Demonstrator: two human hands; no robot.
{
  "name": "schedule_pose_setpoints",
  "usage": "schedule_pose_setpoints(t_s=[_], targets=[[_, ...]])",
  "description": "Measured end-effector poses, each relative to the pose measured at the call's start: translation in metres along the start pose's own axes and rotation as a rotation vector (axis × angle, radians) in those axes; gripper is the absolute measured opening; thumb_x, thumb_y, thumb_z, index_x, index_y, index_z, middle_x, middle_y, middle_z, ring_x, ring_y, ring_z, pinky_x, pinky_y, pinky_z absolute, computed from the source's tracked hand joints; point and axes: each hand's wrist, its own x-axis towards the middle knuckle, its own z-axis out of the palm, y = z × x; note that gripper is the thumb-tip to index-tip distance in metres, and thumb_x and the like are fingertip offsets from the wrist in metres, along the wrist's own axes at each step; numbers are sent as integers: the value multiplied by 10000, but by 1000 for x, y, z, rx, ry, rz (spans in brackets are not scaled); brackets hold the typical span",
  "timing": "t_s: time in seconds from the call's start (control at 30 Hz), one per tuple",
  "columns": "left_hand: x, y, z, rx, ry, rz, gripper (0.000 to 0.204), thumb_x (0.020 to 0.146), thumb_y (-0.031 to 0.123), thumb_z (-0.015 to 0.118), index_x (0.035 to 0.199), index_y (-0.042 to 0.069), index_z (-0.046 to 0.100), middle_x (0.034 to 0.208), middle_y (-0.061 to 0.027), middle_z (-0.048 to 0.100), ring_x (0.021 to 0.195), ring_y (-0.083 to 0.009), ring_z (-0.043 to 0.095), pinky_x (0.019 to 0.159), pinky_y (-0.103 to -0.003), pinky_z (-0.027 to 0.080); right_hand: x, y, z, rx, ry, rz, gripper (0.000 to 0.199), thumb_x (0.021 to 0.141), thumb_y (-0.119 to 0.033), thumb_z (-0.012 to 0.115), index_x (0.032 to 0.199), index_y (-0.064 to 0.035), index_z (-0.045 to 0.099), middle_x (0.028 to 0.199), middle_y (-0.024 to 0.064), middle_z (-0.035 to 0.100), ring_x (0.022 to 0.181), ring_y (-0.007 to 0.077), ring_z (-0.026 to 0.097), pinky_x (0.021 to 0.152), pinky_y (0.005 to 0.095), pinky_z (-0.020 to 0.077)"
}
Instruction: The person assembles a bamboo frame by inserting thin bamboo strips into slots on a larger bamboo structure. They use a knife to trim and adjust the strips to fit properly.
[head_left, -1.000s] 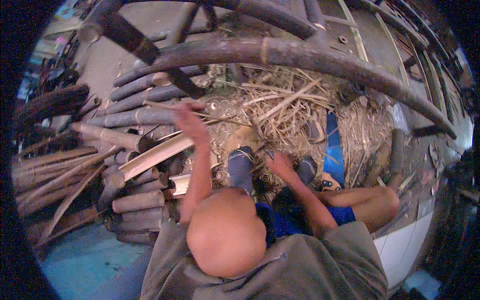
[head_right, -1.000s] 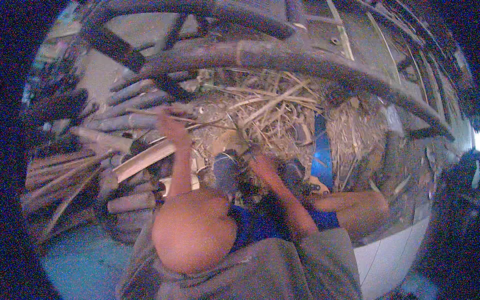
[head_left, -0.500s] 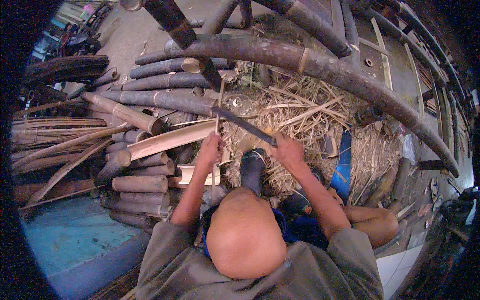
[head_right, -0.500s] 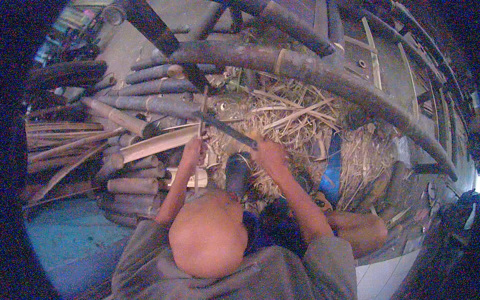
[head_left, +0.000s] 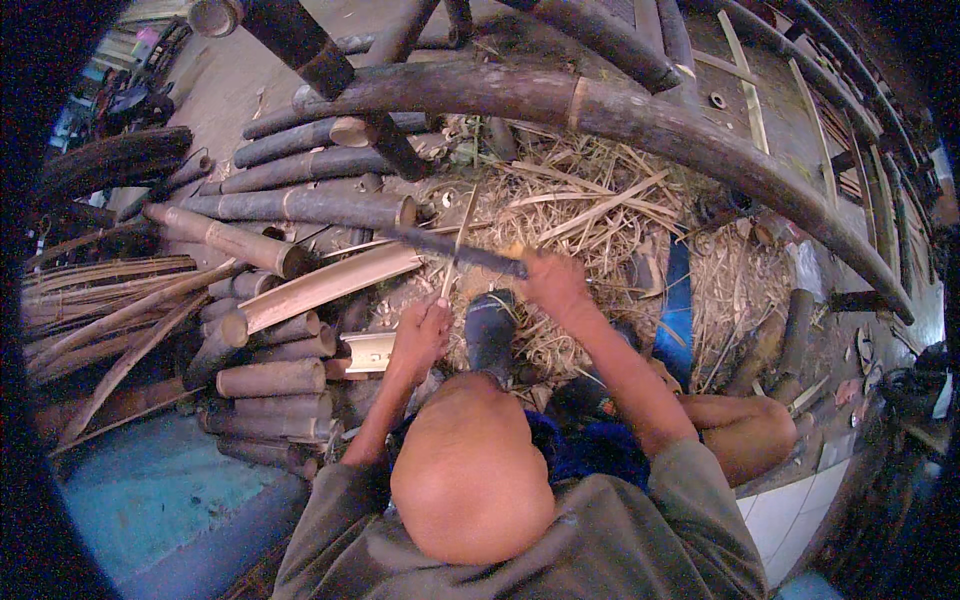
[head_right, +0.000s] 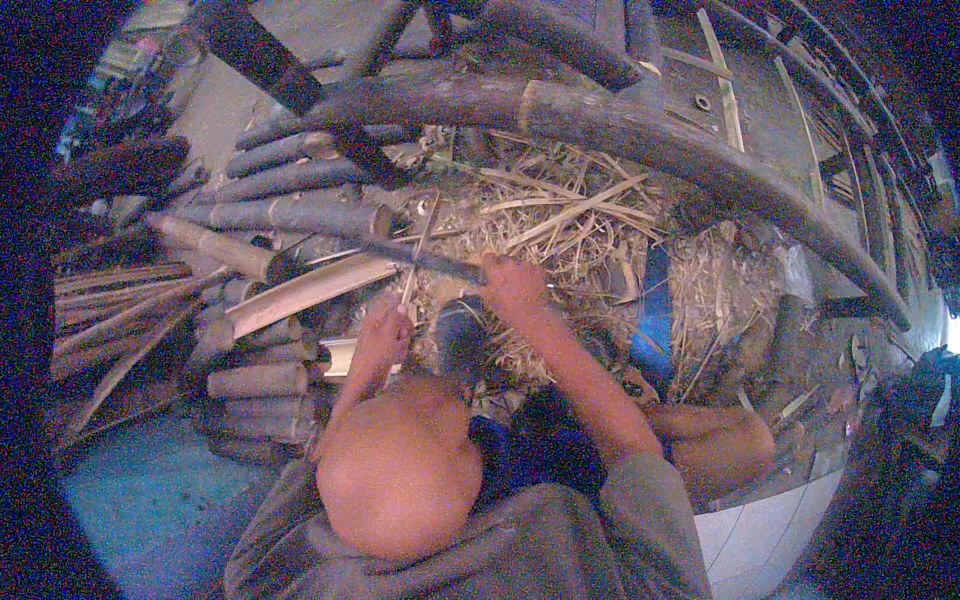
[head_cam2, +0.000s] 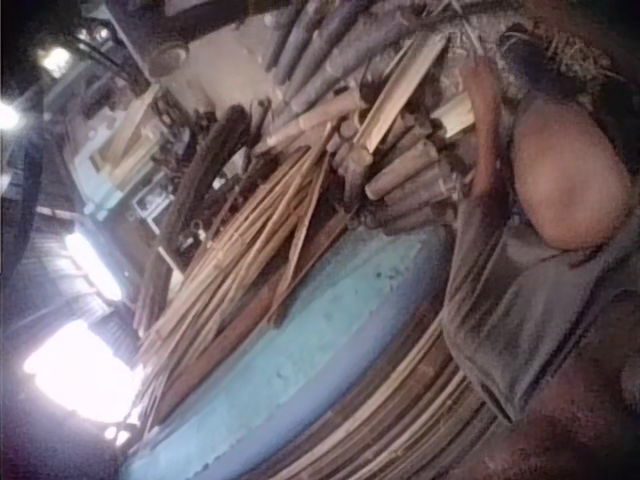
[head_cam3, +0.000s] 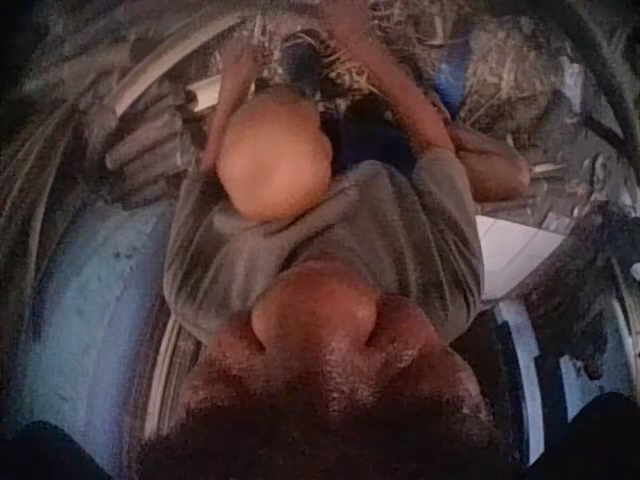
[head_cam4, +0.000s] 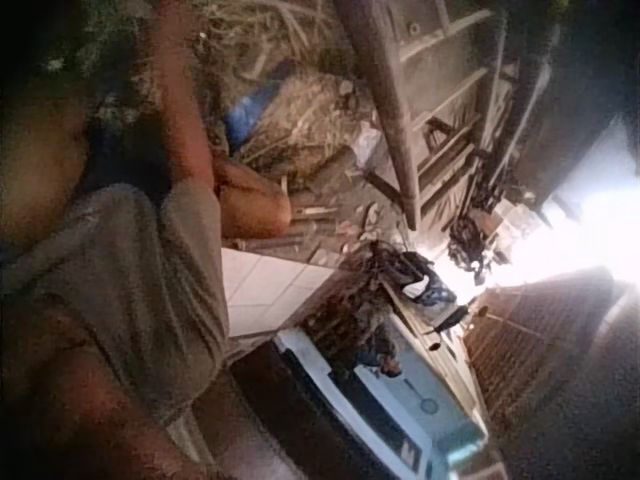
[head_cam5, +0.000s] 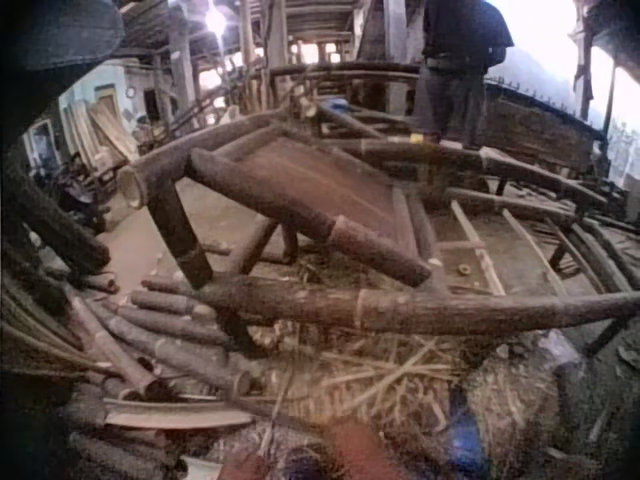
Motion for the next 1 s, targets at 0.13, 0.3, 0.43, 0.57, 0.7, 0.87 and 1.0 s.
schedule_pose_setpoints(t_s=[0.13,0.3,0.43,0.57,0.7,0.87,1.0], targets=[[-20,-8,-8,179,-76,72,316,1047,329,515,1238,102,623,663,52,435,560,-53,404,457,-232,340,14,42,0,-34,-26,137,355,822,-384,734,980,-74,662,844,192,715,819,378,718,728,503,574],[-36,-46,-38,330,-125,290,324,1051,351,491,1211,98,616,660,15,478,567,-70,446,467,-248,368,2,104,-6,79,46,398,417,841,-419,671,1080,-77,690,919,207,725,838,384,713,743,511,571],[-14,-7,-13,-62,-82,-47,232,1043,302,468,970,90,529,641,11,450,498,-90,431,437,-265,358,-28,20,1,166,-105,93,413,819,-407,693,1059,-72,661,912,190,721,811,382,705,731,519,566],[1,-1,-3,-171,-147,-128,217,1036,260,463,899,96,500,630,24,410,473,-90,401,400,-266,320,-57,-32,4,214,-128,-63,418,808,-406,733,1035,-74,618,879,177,711,782,394,704,703,525,564],[4,-2,1,-292,-132,-207,184,1037,236,465,947,92,536,627,36,395,457,-77,373,379,-250,292,-54,-27,3,172,-32,-80,406,792,-373,763,1020,-72,613,867,193,706,774,406,704,670,526,561],[-12,2,2,-264,-201,-160,341,1049,283,484,1323,88,542,633,57,364,460,-57,348,380,-239,288,-30,9,-5,118,-43,28,371,767,-335,780,971,-74,611,859,198,705,781,417,703,696,526,559],[-15,-15,-14,-244,-264,-154,409,1056,302,489,1423,121,500,640,64,355,467,-49,335,391,-228,282,-21,39,-4,89,-10,74,332,778,-334,754,970,-98,620,878,181,711,799,413,702,718,533,561]])
